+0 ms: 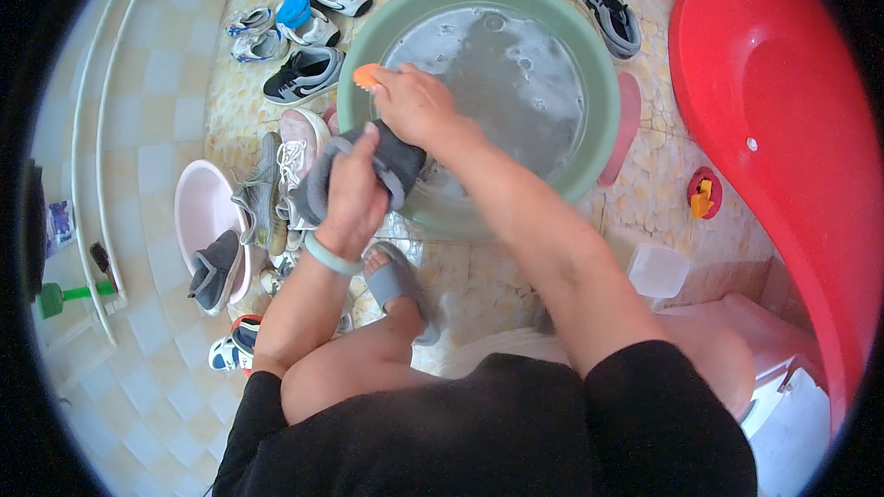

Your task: The person scrubs a grey shoe with an orange brush over a basin of soapy water, cleaning the upper fabric and the white sole by hand.

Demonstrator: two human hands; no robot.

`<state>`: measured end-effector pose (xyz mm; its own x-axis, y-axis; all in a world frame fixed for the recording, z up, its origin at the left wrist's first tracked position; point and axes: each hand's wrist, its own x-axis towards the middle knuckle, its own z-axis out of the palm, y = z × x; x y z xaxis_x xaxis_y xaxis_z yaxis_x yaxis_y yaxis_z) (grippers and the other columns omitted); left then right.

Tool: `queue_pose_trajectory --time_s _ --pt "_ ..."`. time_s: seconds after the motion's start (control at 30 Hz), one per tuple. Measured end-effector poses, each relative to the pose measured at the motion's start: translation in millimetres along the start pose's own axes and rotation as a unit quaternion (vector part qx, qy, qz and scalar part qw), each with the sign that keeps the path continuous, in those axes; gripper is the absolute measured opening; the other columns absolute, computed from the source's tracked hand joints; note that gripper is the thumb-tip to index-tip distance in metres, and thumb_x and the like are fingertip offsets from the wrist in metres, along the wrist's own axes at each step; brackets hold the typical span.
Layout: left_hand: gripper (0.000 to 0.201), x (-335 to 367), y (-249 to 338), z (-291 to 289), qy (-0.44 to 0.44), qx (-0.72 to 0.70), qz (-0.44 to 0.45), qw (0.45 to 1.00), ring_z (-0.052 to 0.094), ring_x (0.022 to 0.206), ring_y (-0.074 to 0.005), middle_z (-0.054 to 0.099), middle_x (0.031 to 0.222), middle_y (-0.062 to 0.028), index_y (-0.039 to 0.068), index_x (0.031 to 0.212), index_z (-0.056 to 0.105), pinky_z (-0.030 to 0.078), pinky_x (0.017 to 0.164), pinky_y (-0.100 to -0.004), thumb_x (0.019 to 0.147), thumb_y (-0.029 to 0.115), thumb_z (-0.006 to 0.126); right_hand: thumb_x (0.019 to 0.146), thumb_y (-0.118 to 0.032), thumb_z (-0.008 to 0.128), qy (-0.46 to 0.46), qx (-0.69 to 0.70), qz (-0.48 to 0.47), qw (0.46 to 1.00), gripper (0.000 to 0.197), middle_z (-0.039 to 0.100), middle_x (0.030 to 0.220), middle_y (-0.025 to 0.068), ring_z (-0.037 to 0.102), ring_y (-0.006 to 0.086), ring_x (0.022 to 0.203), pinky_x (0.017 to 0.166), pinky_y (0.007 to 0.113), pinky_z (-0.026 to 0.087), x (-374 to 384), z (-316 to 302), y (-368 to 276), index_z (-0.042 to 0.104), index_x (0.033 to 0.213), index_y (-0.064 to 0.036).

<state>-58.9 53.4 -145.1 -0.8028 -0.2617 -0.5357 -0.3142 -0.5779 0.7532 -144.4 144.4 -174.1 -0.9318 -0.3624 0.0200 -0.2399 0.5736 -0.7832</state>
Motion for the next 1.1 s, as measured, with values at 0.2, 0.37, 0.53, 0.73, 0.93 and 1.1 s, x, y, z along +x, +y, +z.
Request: queue_pose_trajectory --time_s 0.2,0.37,0.53,0.73,0.93,1.1 --pt "0.025 23.7 15.7 -12.3 0.055 -0.089 -0.041 0.994 0.063 0.088 -0.0215 0.062 0.099 -0.0134 -0.005 0.108 0.054 0.051 0.081 -0.036 0.098 0.017 0.047 0.089 -0.019 0.058 0.08 -0.027 -0.072 0.994 0.04 0.055 0.104 0.0156 0.053 0.0343 0.096 0.08 0.044 0.047 -73.7 14.1 2.9 0.054 0.129 -0.0134" --pt "0.022 32.3 -3.3 -26.9 0.011 -0.061 -0.053 0.997 0.062 0.089 -0.0196 0.062 0.097 -0.0111 -0.006 0.107 0.055 0.052 0.078 -0.0328 0.095 0.013 0.053 0.093 -0.022 0.051 0.036 0.035 0.007 0.999 0.038 0.06 0.097 0.018 0.059 0.0343 0.087 0.082 0.041 0.048 -29.8 11.9 14.2 0.055 0.129 -0.0118" --pt "0.023 19.5 4.5 -6.3 0.035 -0.025 0.001 0.999 0.063 0.087 -0.0232 0.062 0.101 -0.013 -0.006 0.109 0.054 0.052 0.079 -0.0343 0.096 0.012 0.05 0.095 -0.025 0.046 0.055 0.165 0.068 0.983 0.038 0.063 0.099 0.0222 0.062 0.0377 0.091 0.083 0.042 0.048 -47.2 6.1 21.1 0.055 0.129 -0.0103" --pt "0.024 29.3 -0.5 -23.9 0.021 -0.039 -0.055 0.997 0.063 0.087 -0.0235 0.062 0.099 -0.0138 -0.007 0.109 0.054 0.053 0.077 -0.0352 0.095 0.013 0.051 0.093 -0.024 0.048 0.08 0.073 -0.004 0.994 0.04 0.062 0.103 0.0235 0.061 0.0413 0.092 0.081 0.045 0.049 -63.5 17.3 23.3 0.054 0.13 -0.0124" --pt "0.024 14.2 9.8 -16.0 0.019 -0.006 -0.018 1.0 0.064 0.088 -0.023 0.062 0.102 -0.0146 -0.008 0.108 0.054 0.053 0.078 -0.0344 0.095 0.012 0.051 0.094 -0.022 0.048 -0.02 0.155 0.091 0.983 0.035 0.065 0.098 0.022 0.064 0.0312 0.09 0.083 0.034 0.048 -36.8 -1.5 15.1 0.057 0.127 -0.0126" --pt "0.023 19.7 5.0 -20.1 -0.02 -0.013 -0.056 0.998 0.063 0.085 -0.0202 0.063 0.098 -0.0117 -0.006 0.106 0.056 0.052 0.074 -0.0327 0.095 0.013 0.052 0.092 -0.022 0.052 0.108 0.116 -0.046 0.986 0.04 0.061 0.105 0.0177 0.061 0.0346 0.091 0.078 0.039 0.05 -87.6 16.8 31.8 0.053 0.132 -0.0164"
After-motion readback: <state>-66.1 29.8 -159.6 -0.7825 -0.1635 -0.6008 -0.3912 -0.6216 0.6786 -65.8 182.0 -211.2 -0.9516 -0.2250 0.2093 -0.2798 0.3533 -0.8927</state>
